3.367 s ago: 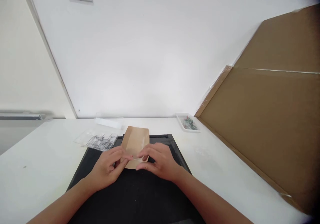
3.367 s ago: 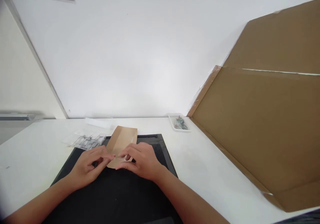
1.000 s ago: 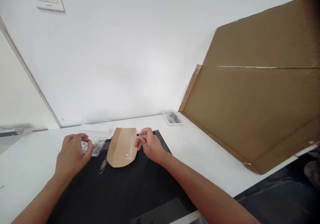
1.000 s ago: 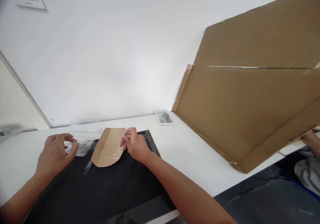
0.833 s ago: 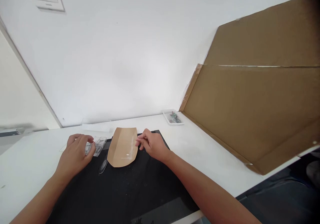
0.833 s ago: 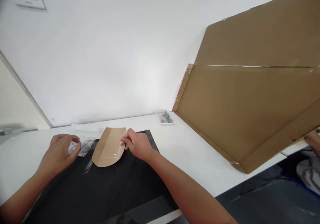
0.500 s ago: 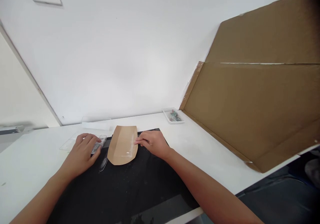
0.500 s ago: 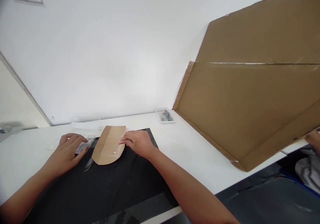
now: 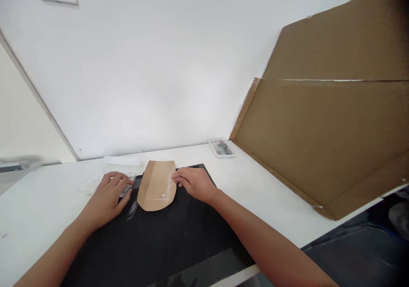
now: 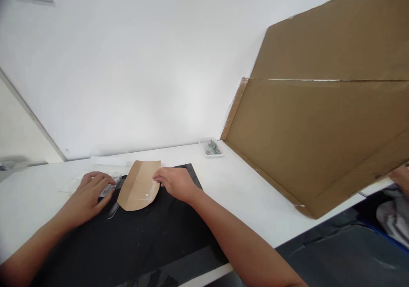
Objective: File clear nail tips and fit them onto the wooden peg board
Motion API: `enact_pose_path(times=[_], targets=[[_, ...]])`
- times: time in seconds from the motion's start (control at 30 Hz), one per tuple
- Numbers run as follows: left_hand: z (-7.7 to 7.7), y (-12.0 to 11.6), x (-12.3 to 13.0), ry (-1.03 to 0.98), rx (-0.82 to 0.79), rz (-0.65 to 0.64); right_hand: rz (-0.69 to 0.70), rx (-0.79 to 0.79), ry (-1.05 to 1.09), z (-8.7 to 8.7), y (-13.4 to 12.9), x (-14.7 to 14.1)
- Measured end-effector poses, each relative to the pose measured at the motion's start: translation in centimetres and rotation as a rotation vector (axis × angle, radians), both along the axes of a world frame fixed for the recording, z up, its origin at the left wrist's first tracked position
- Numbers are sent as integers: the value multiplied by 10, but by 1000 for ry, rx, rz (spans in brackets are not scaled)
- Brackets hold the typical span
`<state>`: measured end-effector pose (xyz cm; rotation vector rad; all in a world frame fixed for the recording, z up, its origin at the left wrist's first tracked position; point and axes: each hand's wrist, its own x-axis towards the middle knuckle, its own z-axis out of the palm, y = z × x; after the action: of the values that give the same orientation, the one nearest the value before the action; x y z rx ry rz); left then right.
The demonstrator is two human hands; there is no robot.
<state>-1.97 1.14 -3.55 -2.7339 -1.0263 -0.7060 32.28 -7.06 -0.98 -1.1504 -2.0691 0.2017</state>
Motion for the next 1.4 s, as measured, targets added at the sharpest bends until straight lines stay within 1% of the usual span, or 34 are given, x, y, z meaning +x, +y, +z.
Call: enact_pose_path(times=[0.2, 0.37, 0.6, 0.67, 0.8, 0.9, 1.03, 1.13, 1.27, 1.4], targets=[[-2, 1, 0, 24, 23, -12, 12, 16, 30, -4, 2, 2], [0, 0, 2, 17, 26, -16, 20, -28, 55, -6, 4, 1], [0, 0, 2, -1, 16, -17, -23, -8, 78, -3, 4, 0], [-1, 0, 2, -4, 16, -17, -42, -29, 64, 0, 3, -1], [1, -2, 3, -6, 10, -27, -68, -129, 88, 4, 0, -3], [2, -3, 4, -7, -5, -41, -70, -149, 121, 6, -1, -3], [5, -6, 6, -21, -34, -68, -79, -86, 93, 5, 1, 1], [8, -7, 8, -27, -44, -80, -52, -31, 43, 3, 2, 4], [11, -7, 8, -35, -17, -87, -40, 11, -12, 1, 2, 2], [12, -6, 6, -98, -4, -83, -53, 76, -59, 1, 1, 0]])
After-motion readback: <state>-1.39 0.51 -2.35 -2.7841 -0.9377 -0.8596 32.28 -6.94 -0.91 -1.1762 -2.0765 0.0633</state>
